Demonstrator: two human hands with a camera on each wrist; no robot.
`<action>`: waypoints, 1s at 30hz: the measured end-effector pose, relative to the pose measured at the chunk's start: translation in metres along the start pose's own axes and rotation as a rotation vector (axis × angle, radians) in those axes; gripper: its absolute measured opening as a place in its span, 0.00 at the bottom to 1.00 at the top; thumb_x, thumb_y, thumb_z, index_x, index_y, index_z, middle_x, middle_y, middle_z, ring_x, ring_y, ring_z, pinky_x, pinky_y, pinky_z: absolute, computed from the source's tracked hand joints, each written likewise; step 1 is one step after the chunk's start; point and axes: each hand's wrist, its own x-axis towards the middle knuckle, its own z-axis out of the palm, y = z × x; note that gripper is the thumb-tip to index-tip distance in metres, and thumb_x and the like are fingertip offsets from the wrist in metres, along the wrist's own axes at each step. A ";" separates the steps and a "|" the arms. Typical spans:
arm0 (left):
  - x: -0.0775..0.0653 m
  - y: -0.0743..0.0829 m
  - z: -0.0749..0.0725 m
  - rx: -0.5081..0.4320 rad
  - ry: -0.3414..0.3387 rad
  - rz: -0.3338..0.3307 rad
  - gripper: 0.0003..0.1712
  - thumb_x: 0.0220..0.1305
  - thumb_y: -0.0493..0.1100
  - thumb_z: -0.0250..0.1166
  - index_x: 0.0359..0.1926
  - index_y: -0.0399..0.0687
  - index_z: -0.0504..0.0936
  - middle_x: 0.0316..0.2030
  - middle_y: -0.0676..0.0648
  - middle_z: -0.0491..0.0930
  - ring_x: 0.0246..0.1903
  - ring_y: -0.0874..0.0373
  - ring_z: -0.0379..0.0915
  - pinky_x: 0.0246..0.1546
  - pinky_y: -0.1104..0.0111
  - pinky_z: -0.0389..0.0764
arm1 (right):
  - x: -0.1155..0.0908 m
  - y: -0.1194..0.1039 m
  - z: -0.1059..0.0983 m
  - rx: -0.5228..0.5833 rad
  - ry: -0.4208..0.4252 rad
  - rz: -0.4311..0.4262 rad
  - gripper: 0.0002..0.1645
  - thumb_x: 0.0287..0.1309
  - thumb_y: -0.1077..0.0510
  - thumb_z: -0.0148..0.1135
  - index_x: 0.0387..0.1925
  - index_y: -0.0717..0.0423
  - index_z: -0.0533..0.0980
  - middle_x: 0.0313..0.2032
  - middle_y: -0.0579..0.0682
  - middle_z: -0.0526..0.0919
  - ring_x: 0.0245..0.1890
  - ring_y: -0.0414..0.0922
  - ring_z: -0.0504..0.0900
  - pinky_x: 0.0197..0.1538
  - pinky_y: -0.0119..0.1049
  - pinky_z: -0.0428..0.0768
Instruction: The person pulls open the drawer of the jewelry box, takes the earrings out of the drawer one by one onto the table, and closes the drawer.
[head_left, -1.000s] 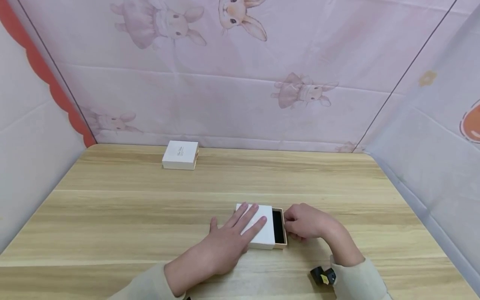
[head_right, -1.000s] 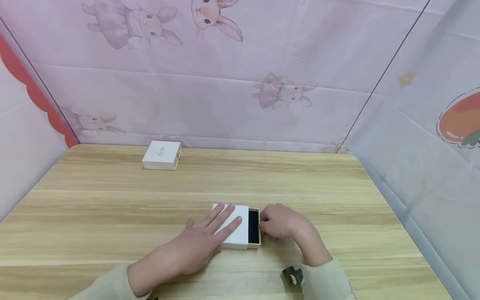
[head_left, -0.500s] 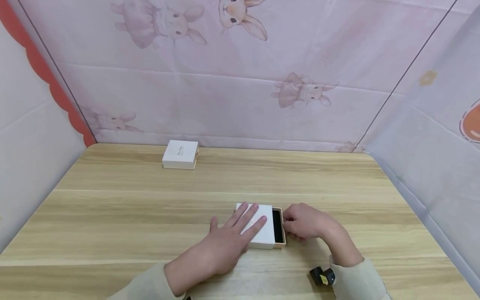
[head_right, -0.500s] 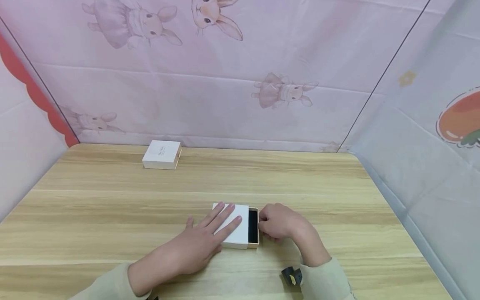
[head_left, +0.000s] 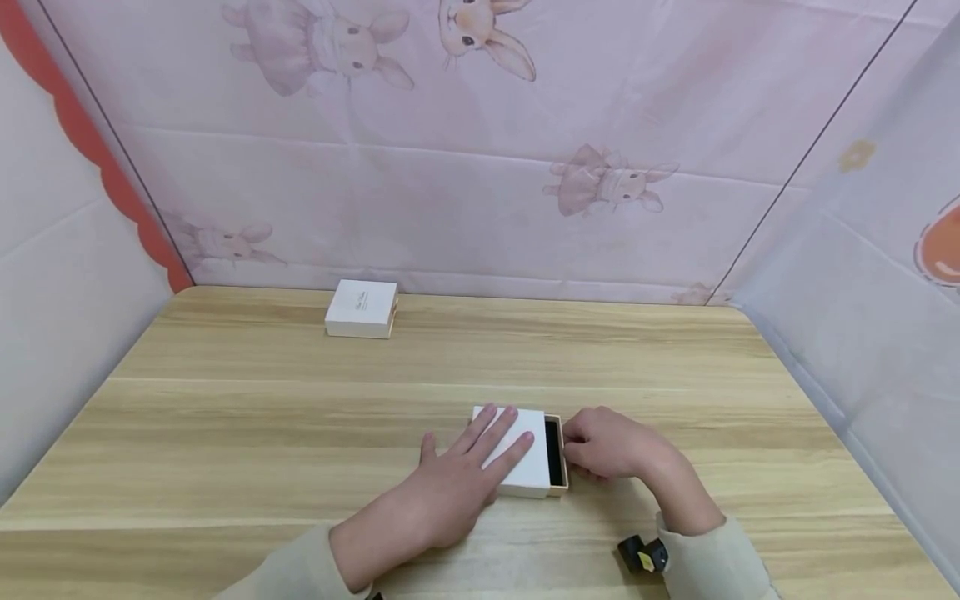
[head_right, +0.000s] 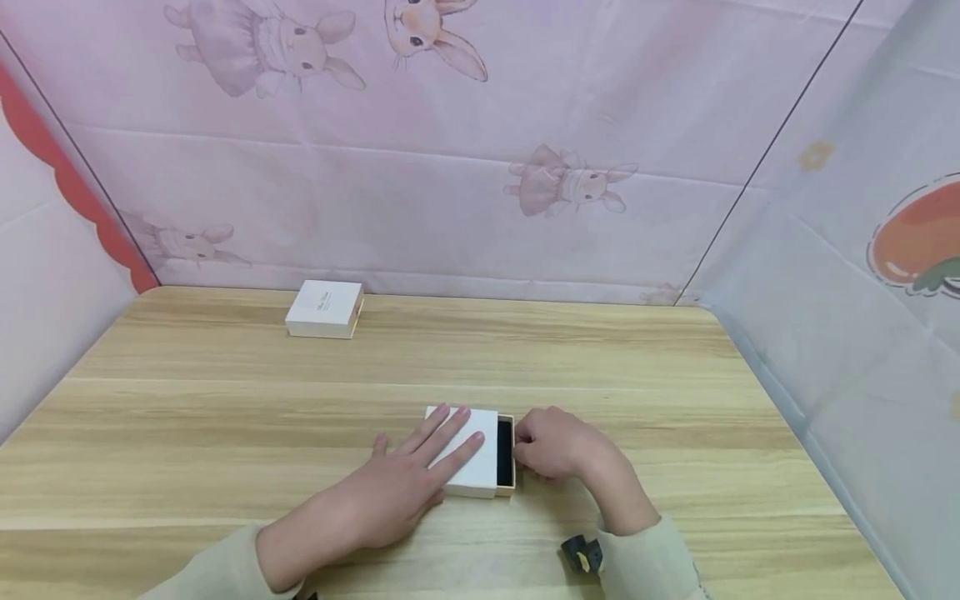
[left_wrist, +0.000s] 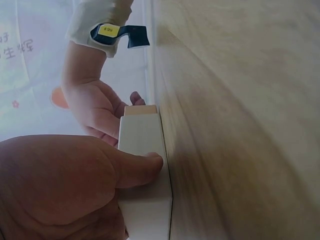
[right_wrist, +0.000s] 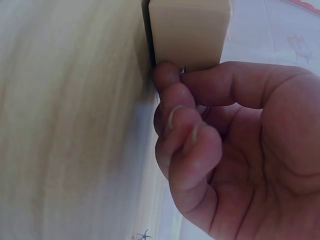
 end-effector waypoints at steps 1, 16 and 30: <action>0.000 0.000 0.000 -0.001 0.001 0.000 0.38 0.76 0.47 0.54 0.80 0.65 0.47 0.80 0.51 0.39 0.79 0.51 0.34 0.51 0.27 0.68 | 0.000 0.000 0.000 -0.005 0.002 -0.005 0.15 0.59 0.64 0.52 0.18 0.55 0.74 0.12 0.42 0.72 0.13 0.38 0.69 0.18 0.32 0.68; 0.001 0.000 -0.001 -0.005 -0.002 -0.005 0.38 0.76 0.47 0.53 0.80 0.65 0.48 0.80 0.51 0.39 0.79 0.51 0.34 0.51 0.26 0.68 | 0.002 -0.004 0.002 -0.032 0.029 -0.033 0.15 0.63 0.62 0.55 0.19 0.52 0.76 0.13 0.41 0.72 0.13 0.38 0.70 0.20 0.33 0.70; 0.001 -0.001 0.001 0.002 0.016 0.001 0.38 0.76 0.47 0.53 0.80 0.65 0.48 0.80 0.51 0.40 0.79 0.51 0.35 0.49 0.27 0.69 | 0.006 -0.007 0.004 -0.126 0.062 -0.073 0.14 0.61 0.62 0.55 0.20 0.48 0.76 0.15 0.39 0.69 0.17 0.37 0.68 0.23 0.32 0.68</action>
